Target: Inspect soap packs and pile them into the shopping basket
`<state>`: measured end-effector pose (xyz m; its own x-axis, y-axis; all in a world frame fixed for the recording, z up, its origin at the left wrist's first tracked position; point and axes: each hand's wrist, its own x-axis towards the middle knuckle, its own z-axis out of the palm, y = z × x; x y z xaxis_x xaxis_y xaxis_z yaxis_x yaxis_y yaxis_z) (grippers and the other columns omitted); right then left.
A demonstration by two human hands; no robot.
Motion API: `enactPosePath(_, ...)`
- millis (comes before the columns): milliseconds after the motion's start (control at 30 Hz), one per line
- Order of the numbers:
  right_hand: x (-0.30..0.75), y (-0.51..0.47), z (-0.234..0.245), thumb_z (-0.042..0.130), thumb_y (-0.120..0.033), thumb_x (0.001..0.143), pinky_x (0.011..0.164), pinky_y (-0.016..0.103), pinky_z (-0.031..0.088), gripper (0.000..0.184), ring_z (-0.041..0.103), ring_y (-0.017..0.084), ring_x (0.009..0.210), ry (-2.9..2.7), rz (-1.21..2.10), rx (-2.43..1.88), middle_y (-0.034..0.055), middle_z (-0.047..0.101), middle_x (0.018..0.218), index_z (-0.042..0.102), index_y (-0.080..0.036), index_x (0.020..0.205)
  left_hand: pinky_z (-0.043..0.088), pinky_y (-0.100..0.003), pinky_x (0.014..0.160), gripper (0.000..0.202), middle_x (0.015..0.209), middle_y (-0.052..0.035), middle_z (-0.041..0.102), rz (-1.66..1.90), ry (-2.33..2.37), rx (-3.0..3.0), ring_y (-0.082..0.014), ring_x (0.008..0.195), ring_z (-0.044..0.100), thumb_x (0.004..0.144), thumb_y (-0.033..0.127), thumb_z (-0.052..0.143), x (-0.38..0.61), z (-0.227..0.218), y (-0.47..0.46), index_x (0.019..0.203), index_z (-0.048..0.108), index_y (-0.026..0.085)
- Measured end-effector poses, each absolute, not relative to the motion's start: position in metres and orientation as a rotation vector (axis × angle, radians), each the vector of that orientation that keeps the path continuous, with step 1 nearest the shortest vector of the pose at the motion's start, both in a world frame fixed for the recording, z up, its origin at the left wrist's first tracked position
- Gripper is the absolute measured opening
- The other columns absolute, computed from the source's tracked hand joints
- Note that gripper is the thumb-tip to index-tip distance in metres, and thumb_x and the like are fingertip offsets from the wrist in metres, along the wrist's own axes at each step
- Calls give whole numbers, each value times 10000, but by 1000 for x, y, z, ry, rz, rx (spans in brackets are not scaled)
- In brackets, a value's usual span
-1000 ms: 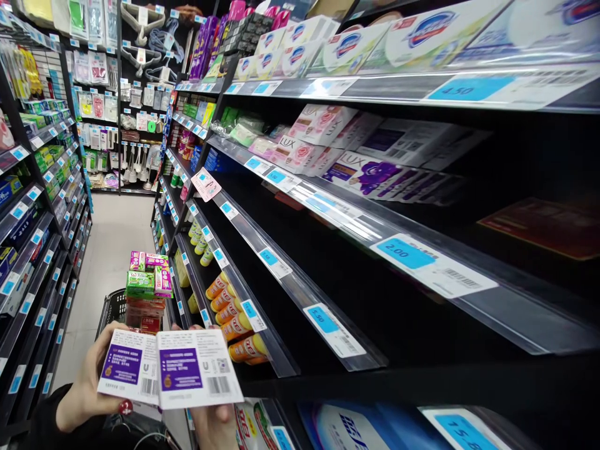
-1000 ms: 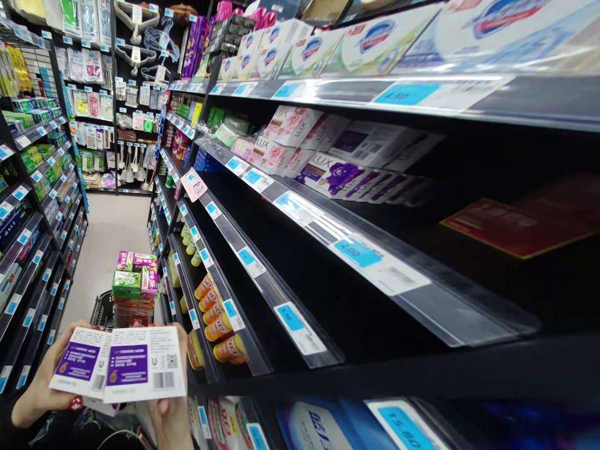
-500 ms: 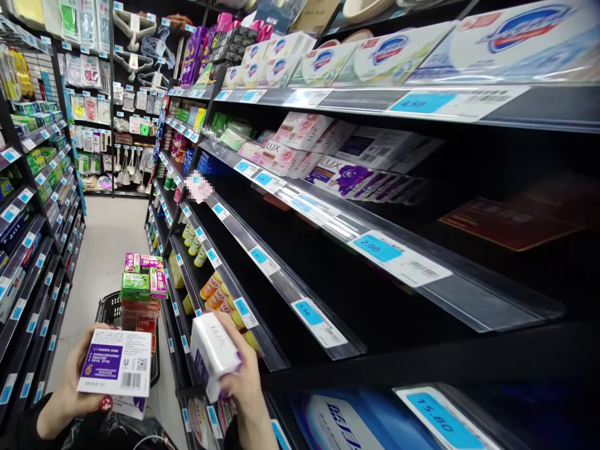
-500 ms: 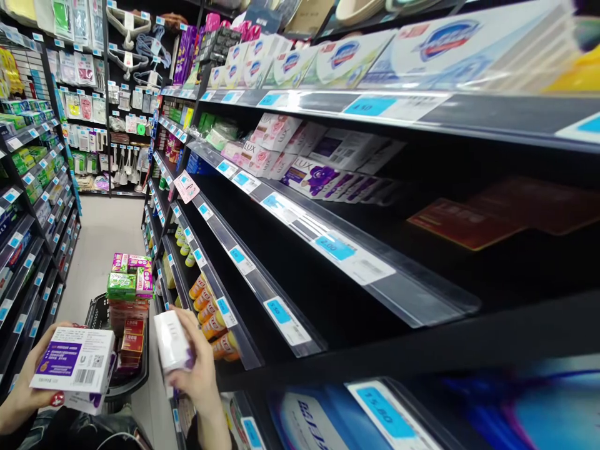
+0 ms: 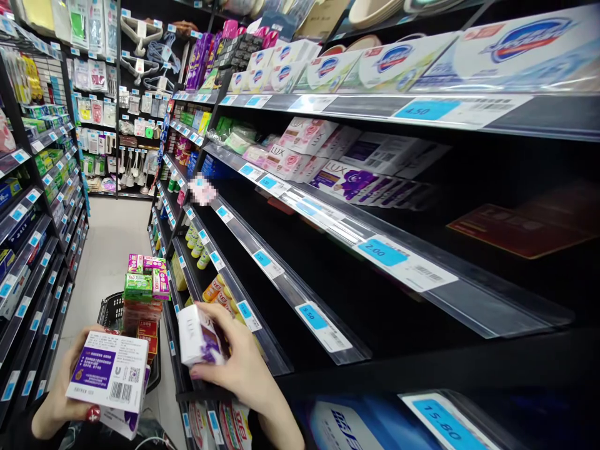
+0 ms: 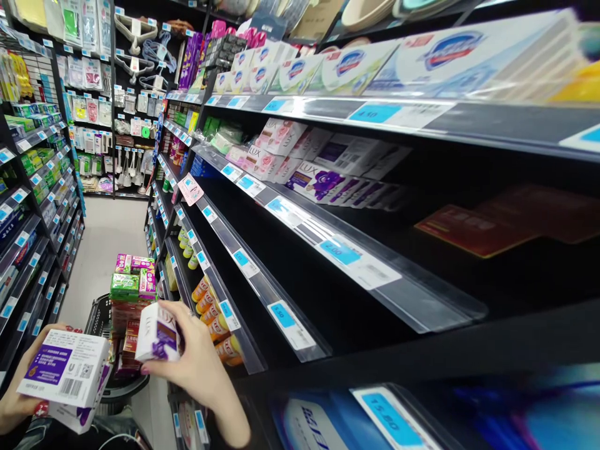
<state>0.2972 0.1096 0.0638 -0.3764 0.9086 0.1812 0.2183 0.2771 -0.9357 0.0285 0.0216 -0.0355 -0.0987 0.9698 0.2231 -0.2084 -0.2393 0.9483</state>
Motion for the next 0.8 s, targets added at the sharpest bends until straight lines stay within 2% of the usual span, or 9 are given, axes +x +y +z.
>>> enactPosePath(100, 293, 111, 42, 583, -799, 589, 930, 508, 458, 761, 600, 342, 1066, -1199, 1513, -853, 106, 688, 1030, 650, -238, 1100, 537, -344, 796, 782, 1000, -43, 655, 1524, 999, 1175, -295, 907, 647, 473, 533, 803, 26, -36, 22, 1165, 530, 290)
enactPosePath(167, 289, 111, 25, 428, -869, 626, 959, 550, 431, 806, 588, 344, 1106, -965, 1638, -766, 111, 697, 1038, 646, -259, 1105, 541, -365, 787, 775, 1006, -50, 653, 1529, 1006, 1178, -309, 910, 646, 486, 531, 797, 26, -38, 22, 1170, 524, 288)
enactPosePath(267, 280, 109, 7, 357, -887, 640, 1004, 588, 383, 825, 549, 324, 1180, -825, 1672, -699, 96, 696, 1084, 611, -307, 1168, 539, -396, 792, 769, 1028, -61, 645, 1526, 999, 1178, -334, 931, 640, 494, 528, 791, 29, -39, 22, 1168, 517, 278)
enactPosePath(367, 271, 105, 4, 381, -898, 611, 1017, 610, 360, 884, 530, 321, 1212, -765, 1693, -678, 92, 681, 1147, 536, -329, 1269, 537, -406, 804, 761, 1041, -62, 643, 1515, 1007, 1178, -340, 944, 636, 492, 550, 783, 31, -37, 23, 1151, 514, 277)
enactPosePath(433, 266, 104, 5, 469, -874, 593, 1027, 598, 359, 888, 540, 324, 1202, -728, 1663, -684, 88, 659, 1202, 514, -332, 1295, 536, -392, 804, 764, 1022, -57, 649, 1505, 1028, 1189, -327, 935, 639, 489, 576, 775, 32, -34, 23, 1146, 519, 282)
enactPosePath(533, 261, 106, 5, 644, -750, 597, 1065, 504, 371, 763, 569, 285, 1174, -627, 1530, -728, 49, 674, 1192, 570, -329, 1230, 537, -367, 799, 768, 999, -50, 655, 1501, 1057, 1186, -306, 916, 643, 487, 595, 770, 32, -32, 22, 1146, 530, 283)
enactPosePath(600, 259, 111, 2, 702, -661, 627, 1059, 466, 393, 628, 596, 251, 1138, -505, 1473, -761, 16, 701, 1139, 613, -323, 1149, 537, -357, 798, 772, 1006, -54, 656, 1517, 1052, 1162, -304, 919, 643, 486, 582, 776, 32, -32, 21, 1150, 533, 273)
enactPosePath(700, 257, 119, -4, 656, -613, 725, 974, 514, 457, 441, 655, 235, 1030, -320, 1565, -782, -5, 727, 1058, 632, -298, 1033, 534, -368, 811, 789, 1026, -62, 653, 1526, 1033, 1113, -320, 950, 635, 477, 558, 790, 31, -35, 21, 1161, 529, 265)
enactPosePath(800, 258, 123, -6, 601, -607, 777, 878, 511, 509, 380, 694, 225, 920, -259, 1757, -780, -12, 748, 953, 630, -277, 962, 529, -397, 827, 812, 1046, -67, 648, 1532, 1049, 1082, -344, 975, 625, 456, 558, 800, 30, -37, 21, 1162, 532, 261)
